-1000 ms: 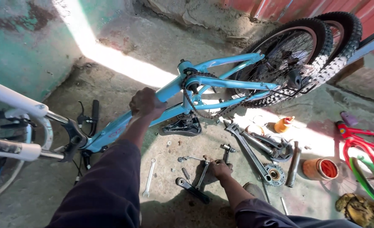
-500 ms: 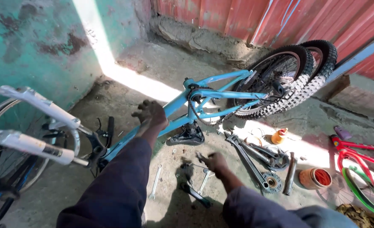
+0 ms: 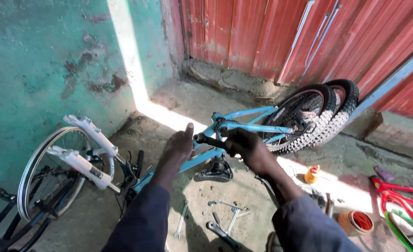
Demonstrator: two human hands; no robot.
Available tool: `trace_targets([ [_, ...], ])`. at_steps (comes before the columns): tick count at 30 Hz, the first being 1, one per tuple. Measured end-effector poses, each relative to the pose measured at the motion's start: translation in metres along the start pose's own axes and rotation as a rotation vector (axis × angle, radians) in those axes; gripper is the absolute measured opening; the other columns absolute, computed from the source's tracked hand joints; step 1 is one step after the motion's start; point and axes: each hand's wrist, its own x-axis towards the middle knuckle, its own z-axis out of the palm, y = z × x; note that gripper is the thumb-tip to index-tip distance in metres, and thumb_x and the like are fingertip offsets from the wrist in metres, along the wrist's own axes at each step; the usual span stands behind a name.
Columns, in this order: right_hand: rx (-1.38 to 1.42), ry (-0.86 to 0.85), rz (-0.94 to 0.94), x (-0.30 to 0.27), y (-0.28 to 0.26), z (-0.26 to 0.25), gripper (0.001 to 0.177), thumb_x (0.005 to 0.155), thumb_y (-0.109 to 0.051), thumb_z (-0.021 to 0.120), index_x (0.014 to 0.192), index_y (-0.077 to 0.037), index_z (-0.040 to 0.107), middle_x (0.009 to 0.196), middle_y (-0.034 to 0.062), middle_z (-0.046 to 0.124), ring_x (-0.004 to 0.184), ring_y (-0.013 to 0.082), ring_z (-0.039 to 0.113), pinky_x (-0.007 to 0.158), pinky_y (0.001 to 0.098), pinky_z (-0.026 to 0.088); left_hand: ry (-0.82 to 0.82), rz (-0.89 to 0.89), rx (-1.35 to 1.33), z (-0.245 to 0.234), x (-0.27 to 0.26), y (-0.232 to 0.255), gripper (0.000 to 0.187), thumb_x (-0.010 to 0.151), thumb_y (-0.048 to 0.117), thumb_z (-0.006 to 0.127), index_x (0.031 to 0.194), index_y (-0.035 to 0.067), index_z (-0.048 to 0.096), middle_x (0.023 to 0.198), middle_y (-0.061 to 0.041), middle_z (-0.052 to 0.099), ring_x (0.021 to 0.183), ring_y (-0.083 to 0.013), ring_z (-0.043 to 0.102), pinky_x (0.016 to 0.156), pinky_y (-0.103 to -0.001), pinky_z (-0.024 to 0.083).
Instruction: The person works on the bottom bracket area of a light blue bicycle frame, using hands to manipulate the chain and crankset components. They use a wrench to tighten bolts and a rag to wipe grease from the frame and parts.
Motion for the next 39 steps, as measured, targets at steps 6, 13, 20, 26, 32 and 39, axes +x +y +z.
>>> trace_targets([
  [6,-0.314,-0.111,-0.263,0.002,-0.002,0.033,0.026,0.083,-0.02,0.085,0.104,-0.014,0.07,0.087,0.0097,0.076,0.082,0.0253,0.074,0.078,0.0399,0.061,-0.102,-0.215,-1.742,0.021,0.001,0.008,0.058,0.109,0.052,0.038,0.128,-0.002,0.049,0.116,-0.022,0.06,0.108,-0.0368,0.065,0.102,-0.056,0.054],
  [13,-0.217,0.005,-0.074,0.02,0.001,0.018,0.038,0.094,-0.03,0.073,0.116,-0.001,0.065,0.087,0.0225,0.076,0.072,0.031,0.076,0.066,0.0423,0.061,-0.106,-0.067,-1.576,0.024,-0.007,0.019,0.03,0.111,0.038,0.043,0.104,0.009,0.049,0.065,0.001,0.044,0.05,-0.0136,0.042,0.047,-0.028,0.036],
  [20,0.047,0.105,-0.071,0.023,0.008,0.023,0.04,0.107,-0.033,0.053,0.1,0.003,0.068,0.069,0.0174,0.068,0.058,0.0245,0.071,0.051,0.034,0.06,-0.185,0.209,-1.305,0.045,-0.024,0.037,0.032,0.108,0.039,0.057,0.096,0.009,0.056,0.062,-0.001,0.047,0.045,-0.0132,0.049,0.041,-0.025,0.04],
  [26,-0.168,0.135,-0.45,0.022,-0.005,0.015,0.012,0.093,0.001,0.068,0.103,-0.005,0.069,0.091,0.0152,0.067,0.081,0.0296,0.07,0.075,0.0403,0.058,-0.252,0.087,-1.44,0.037,-0.021,0.041,0.031,0.106,0.04,0.059,0.099,0.01,0.061,0.064,-0.007,0.051,0.045,-0.0158,0.049,0.04,-0.025,0.036],
  [32,0.097,-0.007,-0.179,0.022,0.014,0.013,0.028,0.097,-0.007,0.067,0.122,0.003,0.059,0.101,0.0206,0.069,0.083,0.0243,0.066,0.069,0.035,0.06,-0.229,0.15,-1.273,0.041,-0.02,0.038,0.037,0.107,0.042,0.054,0.105,0.007,0.066,0.069,-0.011,0.055,0.045,-0.0173,0.051,0.041,-0.027,0.039],
  [39,0.139,0.047,-0.32,0.022,0.008,0.019,0.026,0.088,0.007,0.073,0.112,0.003,0.065,0.097,0.0157,0.073,0.084,0.0192,0.07,0.076,0.0368,0.061,-0.281,0.111,-1.436,0.04,-0.013,0.029,0.038,0.111,0.039,0.047,0.099,0.007,0.063,0.063,-0.005,0.05,0.043,-0.0127,0.047,0.04,-0.023,0.034],
])
